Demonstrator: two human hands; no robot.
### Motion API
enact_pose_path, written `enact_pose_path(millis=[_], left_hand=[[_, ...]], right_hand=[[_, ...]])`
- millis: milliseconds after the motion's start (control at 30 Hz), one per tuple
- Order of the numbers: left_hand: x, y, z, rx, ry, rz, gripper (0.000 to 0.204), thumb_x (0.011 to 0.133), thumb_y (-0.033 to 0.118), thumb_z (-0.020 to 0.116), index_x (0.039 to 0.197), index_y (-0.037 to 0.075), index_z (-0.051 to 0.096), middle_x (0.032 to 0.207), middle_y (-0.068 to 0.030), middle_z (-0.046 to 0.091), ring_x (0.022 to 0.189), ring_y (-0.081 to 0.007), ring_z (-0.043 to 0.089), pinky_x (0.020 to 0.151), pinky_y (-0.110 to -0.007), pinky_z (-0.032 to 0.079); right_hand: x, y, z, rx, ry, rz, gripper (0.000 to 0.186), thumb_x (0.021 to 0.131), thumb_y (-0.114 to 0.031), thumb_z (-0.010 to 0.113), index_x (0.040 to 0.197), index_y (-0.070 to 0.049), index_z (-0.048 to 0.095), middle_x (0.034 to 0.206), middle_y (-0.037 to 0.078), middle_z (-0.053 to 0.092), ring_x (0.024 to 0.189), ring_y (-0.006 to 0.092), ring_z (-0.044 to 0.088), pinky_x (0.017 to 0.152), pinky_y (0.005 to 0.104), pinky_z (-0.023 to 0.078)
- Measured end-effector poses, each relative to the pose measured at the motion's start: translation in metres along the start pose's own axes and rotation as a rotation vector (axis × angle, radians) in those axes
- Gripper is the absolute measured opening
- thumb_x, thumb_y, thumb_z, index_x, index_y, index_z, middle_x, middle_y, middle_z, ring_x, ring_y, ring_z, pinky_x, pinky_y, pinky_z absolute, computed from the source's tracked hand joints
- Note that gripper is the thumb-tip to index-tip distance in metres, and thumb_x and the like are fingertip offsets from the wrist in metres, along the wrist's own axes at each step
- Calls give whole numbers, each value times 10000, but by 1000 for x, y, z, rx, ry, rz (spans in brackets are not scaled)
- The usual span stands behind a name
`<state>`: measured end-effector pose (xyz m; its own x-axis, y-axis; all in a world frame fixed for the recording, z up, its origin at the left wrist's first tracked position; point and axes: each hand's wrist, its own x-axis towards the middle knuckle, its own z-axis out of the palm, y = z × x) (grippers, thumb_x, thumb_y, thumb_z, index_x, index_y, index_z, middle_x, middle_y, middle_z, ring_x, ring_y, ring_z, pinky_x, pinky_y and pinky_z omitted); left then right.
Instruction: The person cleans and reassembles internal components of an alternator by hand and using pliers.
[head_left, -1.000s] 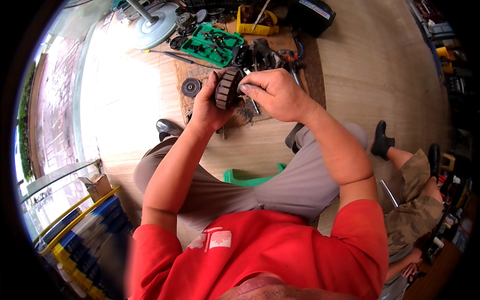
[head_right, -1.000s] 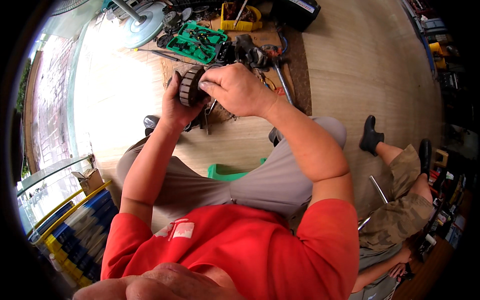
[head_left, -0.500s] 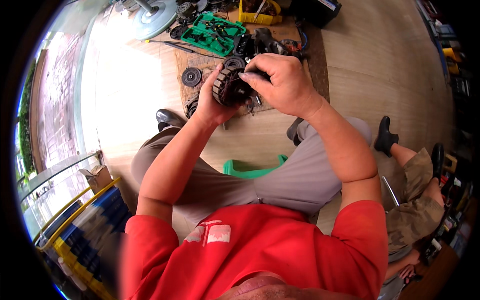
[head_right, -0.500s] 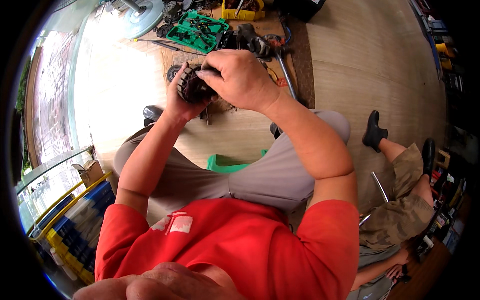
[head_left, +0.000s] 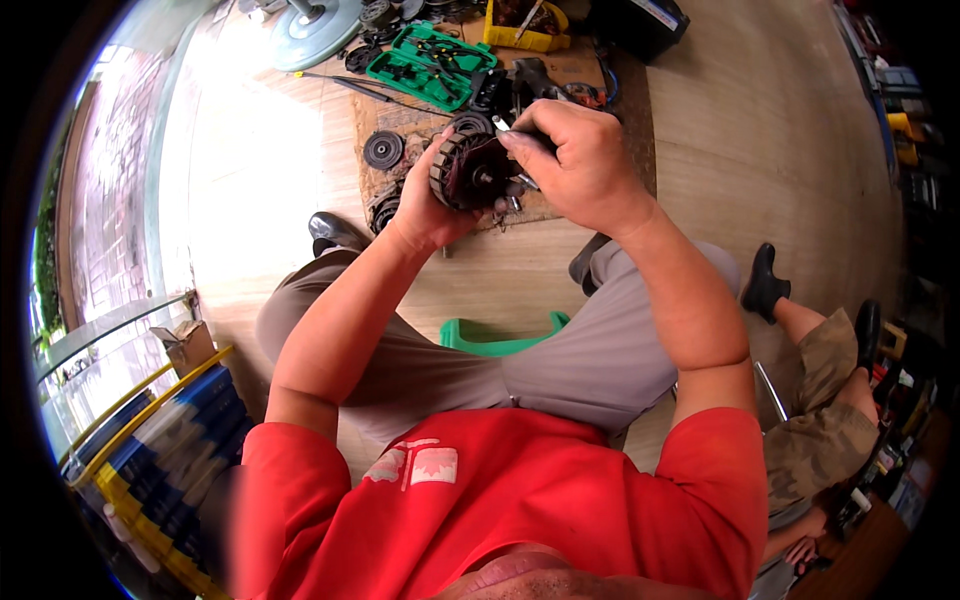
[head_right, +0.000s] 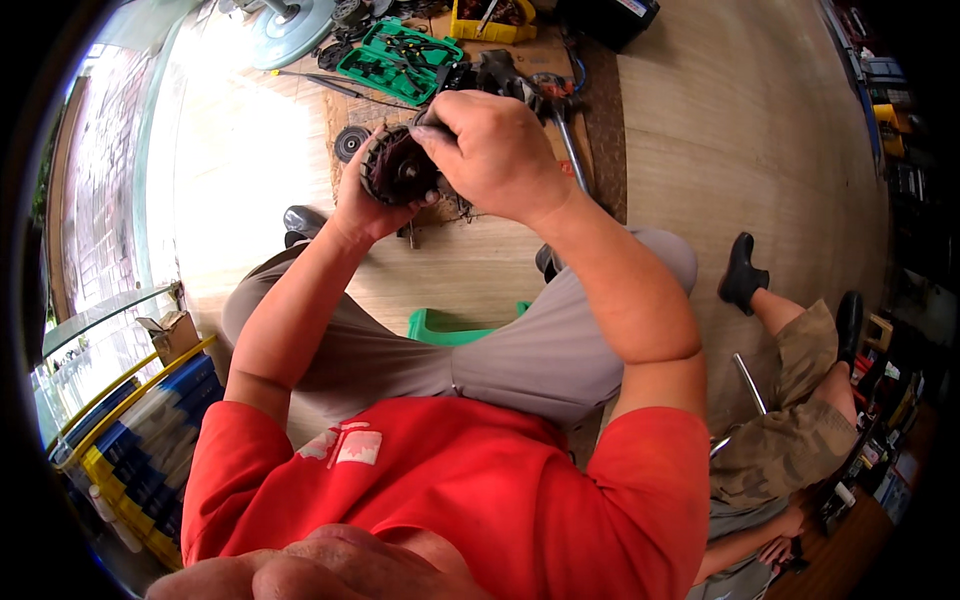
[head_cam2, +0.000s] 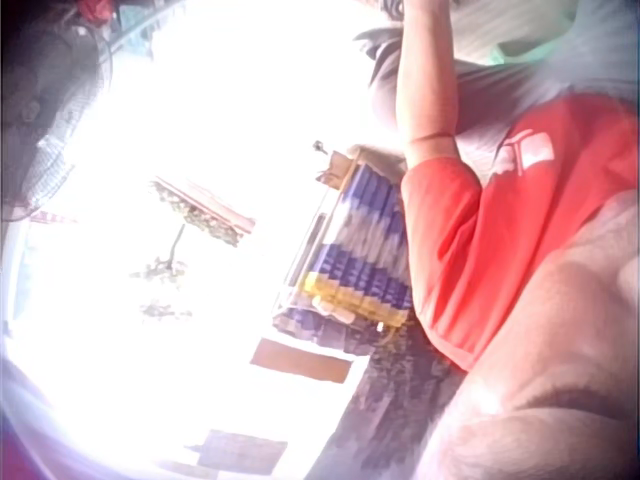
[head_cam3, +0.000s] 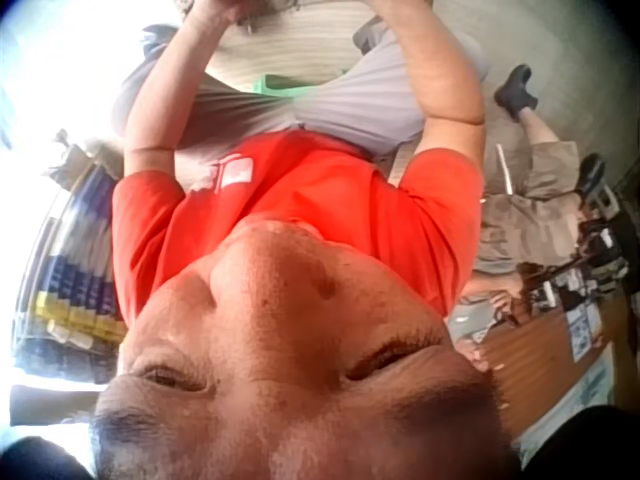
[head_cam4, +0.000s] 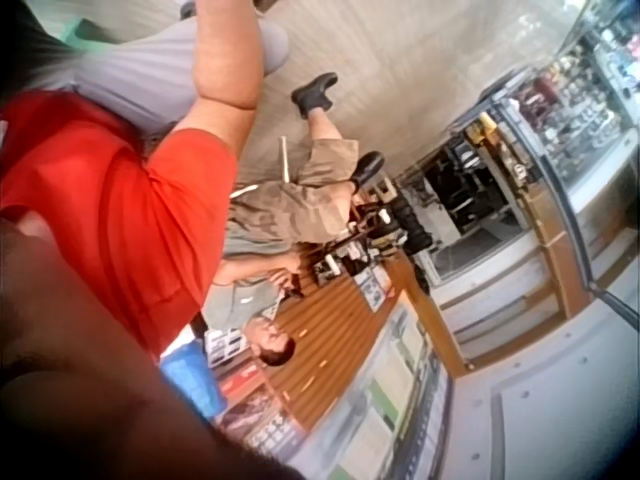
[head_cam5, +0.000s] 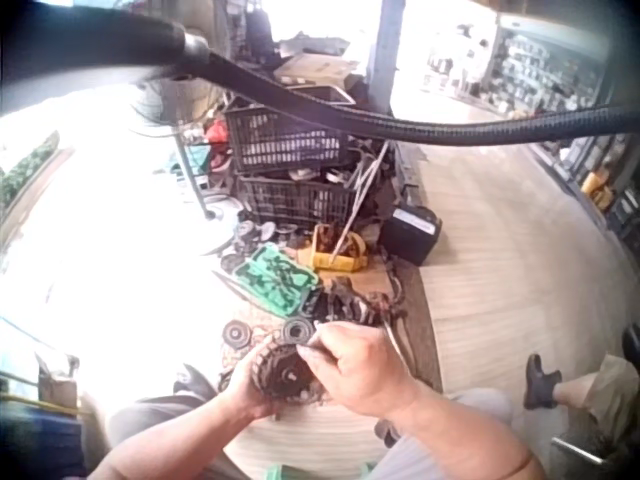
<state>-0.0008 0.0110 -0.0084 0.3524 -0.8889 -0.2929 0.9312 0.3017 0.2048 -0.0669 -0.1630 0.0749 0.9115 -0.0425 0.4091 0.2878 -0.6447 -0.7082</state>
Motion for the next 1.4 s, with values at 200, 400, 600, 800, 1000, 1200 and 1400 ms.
enact_pose_path(millis=[200,400,600,800,1000,1200,1400], left_hand=[[2,1,-12,16,-4,113,490,988,446,280,1192,101,561,1102,-118,632,937,-299,620,648,-419,548],[6,0,-17,-27,117,190,453,979,404,309,1190,108,578,1124,-93,632,1007,-258,603,831,-429,523],[3,4,-25,-14,-15,216,468,987,382,308,1182,53,577,1152,-114,629,1061,-255,591,941,-407,472],[-2,4,-10,-40,90,147,439,984,399,348,1183,82,577,1116,-100,642,1009,-260,612,885,-448,493],[0,-3,1,30,316,208,336,984,328,418,1146,79,573,1041,-71,652,948,-217,633,809,-357,520],[4,1,-27,457,277,378,301,972,239,472,1193,43,531,1139,-112,628,1037,-211,607,932,-369,476],[4,-2,-31,839,259,571,324,904,31,548,1223,-9,510,1185,-116,576,1031,-181,588,906,-310,487]], right_hand=[[-1,-8,0,58,-39,-24,187,779,-134,705,718,-23,567,689,147,591,650,346,585,571,400,463],[-8,-12,10,52,-99,-151,130,751,-57,724,731,-23,600,678,118,588,598,280,583,536,347,452],[-14,-17,26,108,-138,-236,160,720,-52,737,725,-40,578,688,127,579,610,311,566,540,369,441],[-5,-7,3,521,-354,344,284,957,-271,580,874,-3,627,697,-22,571,646,53,486,563,244,407],[-11,-4,19,357,-356,400,219,820,-217,727,838,-7,670,707,125,670,602,204,623,596,335,489],[-9,-10,13,166,-306,226,203,790,-194,725,821,-7,652,723,185,645,660,341,627,605,370,494],[-13,-4,19,162,-311,292,116,835,-95,687,872,11,659,728,92,658,623,127,573,603,284,467]])
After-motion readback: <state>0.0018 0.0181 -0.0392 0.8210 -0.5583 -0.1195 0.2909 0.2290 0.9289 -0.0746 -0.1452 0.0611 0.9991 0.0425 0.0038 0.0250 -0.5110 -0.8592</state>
